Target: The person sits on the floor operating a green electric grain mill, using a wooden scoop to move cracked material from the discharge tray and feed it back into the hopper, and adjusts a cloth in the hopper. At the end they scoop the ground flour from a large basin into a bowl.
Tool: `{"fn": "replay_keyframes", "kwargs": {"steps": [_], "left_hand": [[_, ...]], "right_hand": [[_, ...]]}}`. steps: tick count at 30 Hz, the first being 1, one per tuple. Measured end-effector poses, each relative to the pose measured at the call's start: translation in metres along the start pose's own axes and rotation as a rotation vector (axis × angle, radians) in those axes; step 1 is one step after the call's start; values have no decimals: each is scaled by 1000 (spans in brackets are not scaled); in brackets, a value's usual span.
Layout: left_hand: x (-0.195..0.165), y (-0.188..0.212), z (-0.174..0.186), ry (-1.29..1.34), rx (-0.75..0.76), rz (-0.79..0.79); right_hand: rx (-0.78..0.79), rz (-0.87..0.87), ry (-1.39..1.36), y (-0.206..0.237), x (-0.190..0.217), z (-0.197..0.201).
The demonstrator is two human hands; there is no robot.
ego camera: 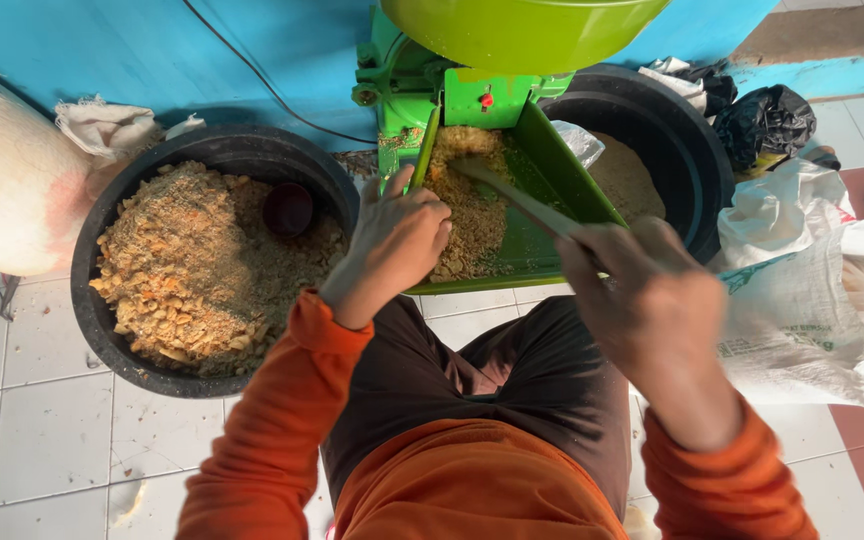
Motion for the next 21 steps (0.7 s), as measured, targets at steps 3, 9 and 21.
{"fn": "replay_keyframes", "kwargs": {"steps": [3, 9, 21], "left_hand": [[-2, 1, -7, 6, -74, 33], [3, 7, -9, 81, -116, 61], [-3, 5, -3, 46, -74, 62]], "right_hand": [[-29, 0, 48, 5, -2, -9], [-36, -9, 117, 11, -1, -29], [-87, -24, 104, 15, -5, -54]]}}
Point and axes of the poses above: each hand's wrist, its own y-axis away from the middle knuckle, its own z-axis out of the back of the hand, x = y × z, the point moved 5 cm from there along -y, towards the middle knuckle, and after that the axes turned 1 degree about y, right-handed, at the moved point
